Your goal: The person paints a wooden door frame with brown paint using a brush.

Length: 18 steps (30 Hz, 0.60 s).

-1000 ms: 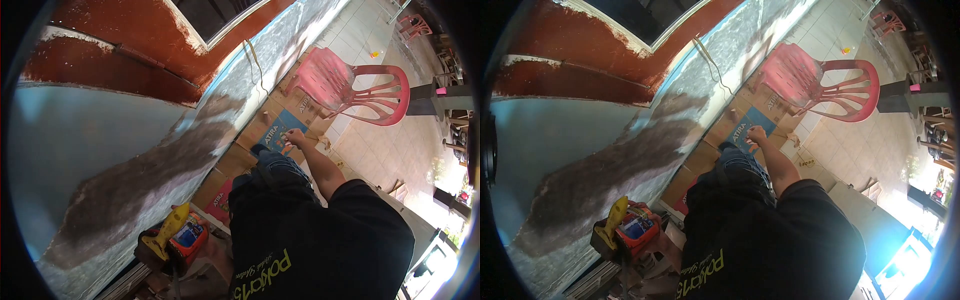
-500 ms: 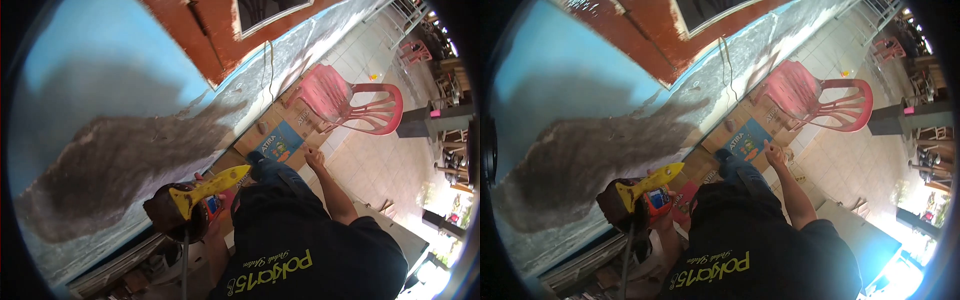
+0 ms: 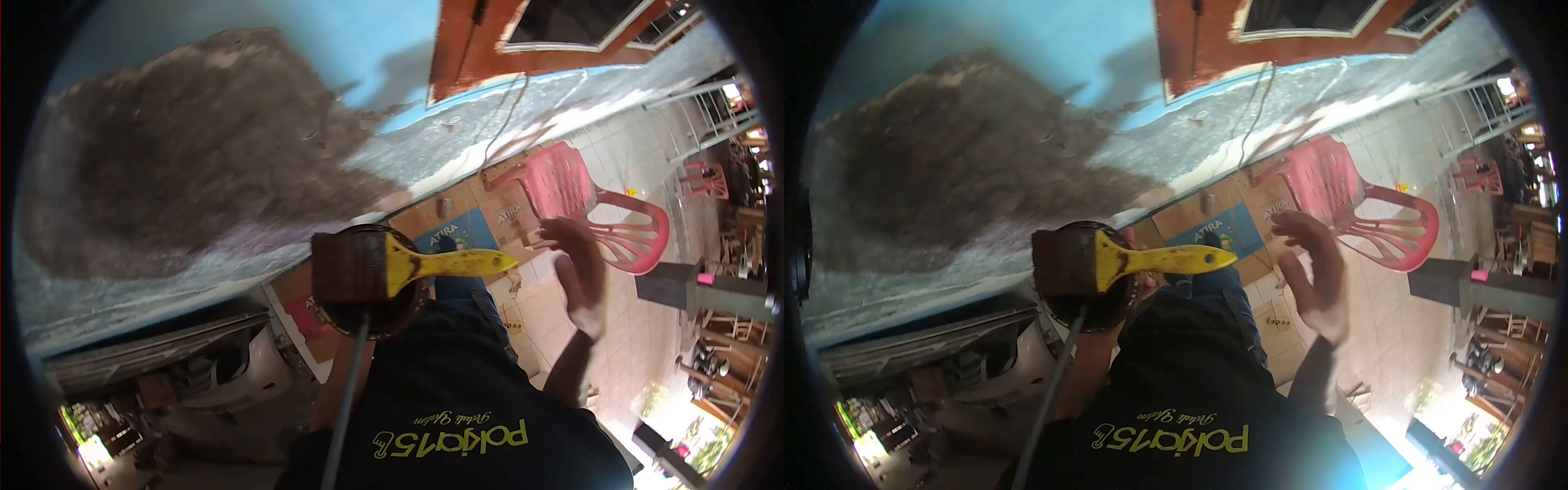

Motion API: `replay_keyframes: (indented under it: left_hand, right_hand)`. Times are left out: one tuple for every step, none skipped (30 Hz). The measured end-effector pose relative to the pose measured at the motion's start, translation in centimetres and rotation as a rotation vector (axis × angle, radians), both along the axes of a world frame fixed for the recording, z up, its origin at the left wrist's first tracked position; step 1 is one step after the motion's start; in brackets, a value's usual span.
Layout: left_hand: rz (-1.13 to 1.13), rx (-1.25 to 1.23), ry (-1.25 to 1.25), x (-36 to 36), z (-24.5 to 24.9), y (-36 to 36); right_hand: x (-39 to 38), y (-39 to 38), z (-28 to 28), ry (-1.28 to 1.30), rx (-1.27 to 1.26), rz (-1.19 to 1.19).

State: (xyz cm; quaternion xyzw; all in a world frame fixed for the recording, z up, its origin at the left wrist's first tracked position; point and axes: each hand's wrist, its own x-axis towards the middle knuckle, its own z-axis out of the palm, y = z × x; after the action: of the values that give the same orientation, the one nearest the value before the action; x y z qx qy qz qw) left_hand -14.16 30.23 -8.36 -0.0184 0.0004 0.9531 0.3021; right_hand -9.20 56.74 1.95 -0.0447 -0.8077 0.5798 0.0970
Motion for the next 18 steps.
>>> replay_keyframes:
  left_hand:
    - [0.041, -0.014, -0.016, -0.1, -0.6, -0.2]
    - [0.082, -0.030, -0.032, -0.2, -1.2, -0.5]
    - [0.121, -0.043, -0.051, -0.2, -1.8, -0.5]
    - [0.148, -0.059, -0.061, -0.2, -2.3, -0.4]
    - [0.174, -0.073, -0.073, -0.3, -2.8, -0.3]
    - [0.193, -0.088, -0.082, -0.3, -3.0, -0.2]
    - [0.212, -0.100, -0.094, -0.2, -3.1, -0.1]
    - [0.235, -0.111, -0.111, -0.1, -3.1, 0.0]
    - [0.257, -0.105, -0.113, -0.2, -2.9, 0.2]
    - [0.287, -0.097, -0.115, -0.1, -2.5, 0.4]
    - [0.301, -0.067, -0.079, -0.2, -2.1, 0.8]
    - [0.315, -0.035, -0.043, -0.3, -1.8, 1.1]
    - [0.285, -0.008, 0.078, -0.3, -5.6, 1.3]
    - [0.241, 0.025, 0.126, -0.3, -6.5, 1.7]
    - [0.197, 0.056, 0.176, -0.4, -7.3, 2.2]
    - [0.142, 0.086, 0.157, -0.2, -7.8, 2.2]
    - [0.125, 0.069, 0.125, -0.1, -7.6, 2.2]
    - [0.108, 0.052, 0.092, -0.1, -7.3, 2.2]
  right_hand:
    - [0.0, -0.4, 2.0, 0.108, 0.072, 0.027]
    - [-0.2, -0.7, 3.5, 0.177, 0.142, 0.130]
    - [-0.5, -1.0, 4.8, 0.248, 0.213, 0.232]
    - [-1.0, -1.9, 5.9, 0.256, 0.311, 0.284]
    - [-1.5, -3.1, 6.9, 0.265, 0.408, 0.334]
    - [-1.8, -3.9, 7.7, 0.162, 0.521, 0.379]
    - [-2.2, -4.6, 8.0, 0.087, 0.589, 0.439]
    - [-2.7, -5.1, 7.8, 0.083, 0.623, 0.454]
    - [-3.1, -5.5, 7.5, 0.079, 0.655, 0.467]
    - [-3.3, -5.6, 7.1, 0.052, 0.615, 0.487]
    - [-3.3, -5.6, 6.6, 0.024, 0.581, 0.501]
    - [-3.1, -5.4, 6.2, -0.011, 0.550, 0.508]
    - [-2.9, -5.0, 5.7, -0.007, 0.605, 0.539]
    - [-2.7, -4.6, 5.3, -0.007, 0.659, 0.573]
    - [-2.5, -4.3, 5.1, -0.008, 0.709, 0.611]
    - [-2.3, -4.3, 5.1, 0.013, 0.709, 0.590]
    - [-2.2, -4.1, 5.2, 0.048, 0.704, 0.565]
    - [-2.1, -3.9, 5.3, 0.084, 0.695, 0.539]
